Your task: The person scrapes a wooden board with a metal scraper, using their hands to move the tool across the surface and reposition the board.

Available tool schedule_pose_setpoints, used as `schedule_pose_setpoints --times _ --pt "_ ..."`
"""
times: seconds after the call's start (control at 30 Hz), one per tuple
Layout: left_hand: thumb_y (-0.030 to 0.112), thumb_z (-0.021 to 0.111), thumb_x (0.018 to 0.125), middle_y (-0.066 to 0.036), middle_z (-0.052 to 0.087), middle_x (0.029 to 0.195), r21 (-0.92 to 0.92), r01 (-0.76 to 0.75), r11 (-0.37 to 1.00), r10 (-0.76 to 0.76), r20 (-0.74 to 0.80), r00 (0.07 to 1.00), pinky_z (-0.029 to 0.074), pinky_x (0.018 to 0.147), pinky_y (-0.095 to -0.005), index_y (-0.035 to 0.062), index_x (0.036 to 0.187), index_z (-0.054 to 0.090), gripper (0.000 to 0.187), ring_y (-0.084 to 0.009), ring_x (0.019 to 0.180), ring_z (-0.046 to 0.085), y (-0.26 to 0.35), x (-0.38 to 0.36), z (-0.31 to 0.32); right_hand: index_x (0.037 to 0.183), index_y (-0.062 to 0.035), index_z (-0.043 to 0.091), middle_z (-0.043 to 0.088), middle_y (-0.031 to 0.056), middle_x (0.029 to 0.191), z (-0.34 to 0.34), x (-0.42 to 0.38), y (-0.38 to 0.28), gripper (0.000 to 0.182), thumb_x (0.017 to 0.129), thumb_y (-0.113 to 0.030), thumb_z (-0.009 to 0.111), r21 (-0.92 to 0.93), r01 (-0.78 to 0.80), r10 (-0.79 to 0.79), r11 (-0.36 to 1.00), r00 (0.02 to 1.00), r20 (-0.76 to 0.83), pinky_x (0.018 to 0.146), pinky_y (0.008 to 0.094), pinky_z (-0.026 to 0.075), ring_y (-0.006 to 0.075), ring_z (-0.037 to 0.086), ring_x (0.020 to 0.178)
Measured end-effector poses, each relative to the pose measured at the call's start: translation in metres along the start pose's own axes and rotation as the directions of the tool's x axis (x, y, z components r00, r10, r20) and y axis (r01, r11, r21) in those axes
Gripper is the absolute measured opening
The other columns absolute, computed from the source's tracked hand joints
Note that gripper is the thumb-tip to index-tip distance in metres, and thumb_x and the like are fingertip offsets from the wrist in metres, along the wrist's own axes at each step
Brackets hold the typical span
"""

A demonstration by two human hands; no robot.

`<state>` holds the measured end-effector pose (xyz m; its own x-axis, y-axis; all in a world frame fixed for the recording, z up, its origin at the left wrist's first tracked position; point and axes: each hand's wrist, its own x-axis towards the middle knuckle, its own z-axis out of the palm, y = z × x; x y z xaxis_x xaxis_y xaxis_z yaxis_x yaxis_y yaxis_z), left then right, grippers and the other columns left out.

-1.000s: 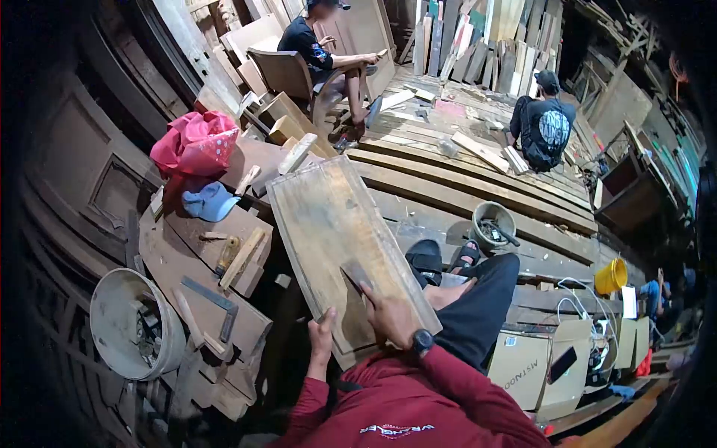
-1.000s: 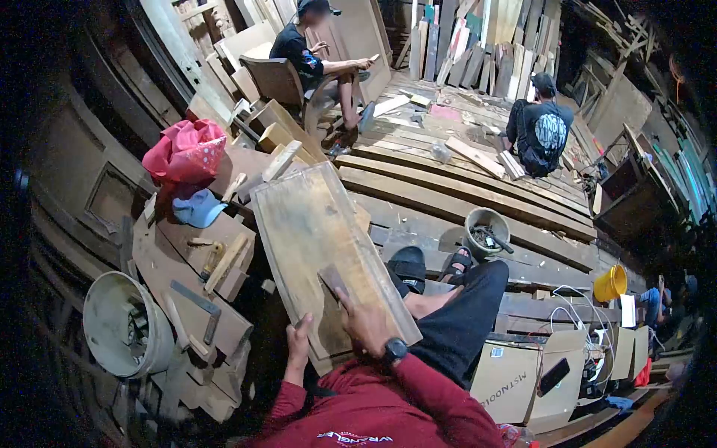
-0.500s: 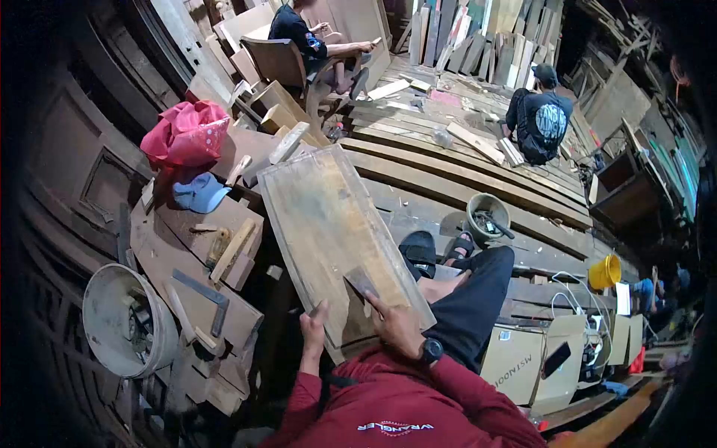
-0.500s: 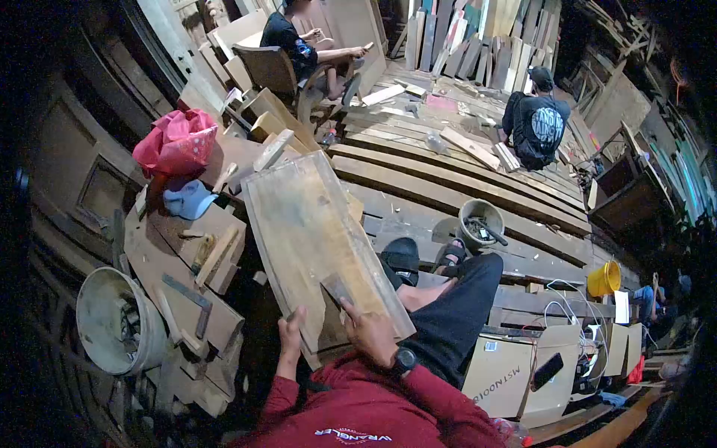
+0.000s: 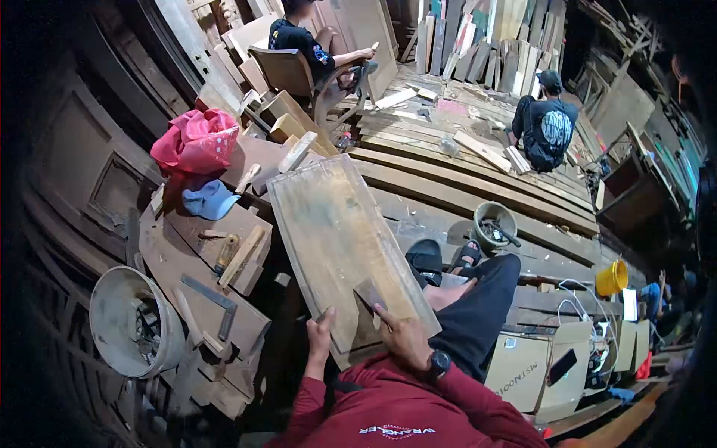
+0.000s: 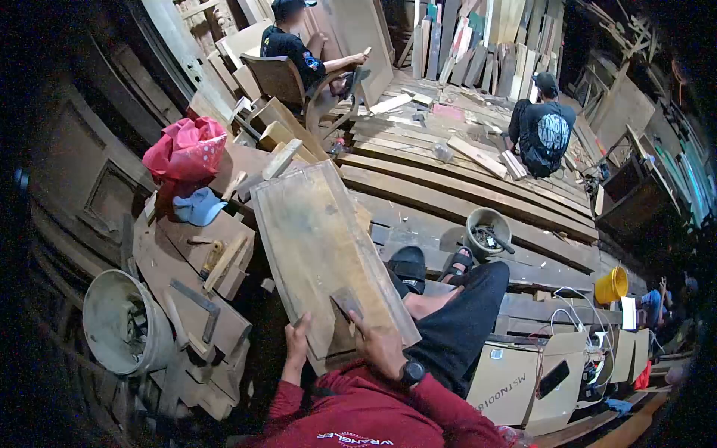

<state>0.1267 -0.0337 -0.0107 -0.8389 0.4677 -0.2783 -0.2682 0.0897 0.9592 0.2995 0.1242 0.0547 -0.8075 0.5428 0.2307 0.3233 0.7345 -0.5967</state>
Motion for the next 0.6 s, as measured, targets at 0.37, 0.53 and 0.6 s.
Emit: schedule_pose_setpoints --times 0.37,0.53,0.6 --pt "0.034 0.075 0.091 -0.012 0.069 0.121 -0.019 -0.038 0.999 0.037 -0.045 0.998 0.048 0.096 -0.0346 -0.0091 0.125 0.065 0.056 -0.0188 0.106 0.063 0.005 0.005 0.001 0.137 -0.0241 0.063 0.065 0.0202 0.066 0.031 0.096 -0.009 0.043 0.094 -0.027 0.058 -0.121 -0.067 0.066 0.990 0.998 -0.012 0.054 0.0500 0.051 0.0384 0.066 0.058" --pt "0.033 0.071 0.094 -0.009 0.071 0.112 -0.007 0.046 0.999 -0.045 0.031 0.998 0.052 0.085 -0.0339 -0.0084 0.120 0.068 0.050 -0.0165 0.095 0.066 0.012 -0.005 0.002 0.141 -0.0217 0.059 0.065 0.0209 0.064 -0.009 0.011 -0.011 0.047 0.095 -0.028 0.058 -0.128 -0.076 0.095 0.989 0.985 0.146 0.053 0.0506 0.051 0.0376 0.066 0.056" --pt "0.032 0.072 0.094 -0.008 0.071 0.111 -0.036 0.053 0.998 -0.052 0.028 0.998 0.052 0.085 -0.0332 -0.0075 0.120 0.068 0.047 -0.0154 0.096 0.065 0.012 -0.010 0.006 0.137 -0.0291 0.063 0.063 0.0200 0.061 -0.002 0.006 -0.006 0.043 0.093 -0.028 0.064 -0.106 -0.094 0.105 0.990 0.989 0.105 0.051 0.0513 0.050 0.0387 0.064 0.053"
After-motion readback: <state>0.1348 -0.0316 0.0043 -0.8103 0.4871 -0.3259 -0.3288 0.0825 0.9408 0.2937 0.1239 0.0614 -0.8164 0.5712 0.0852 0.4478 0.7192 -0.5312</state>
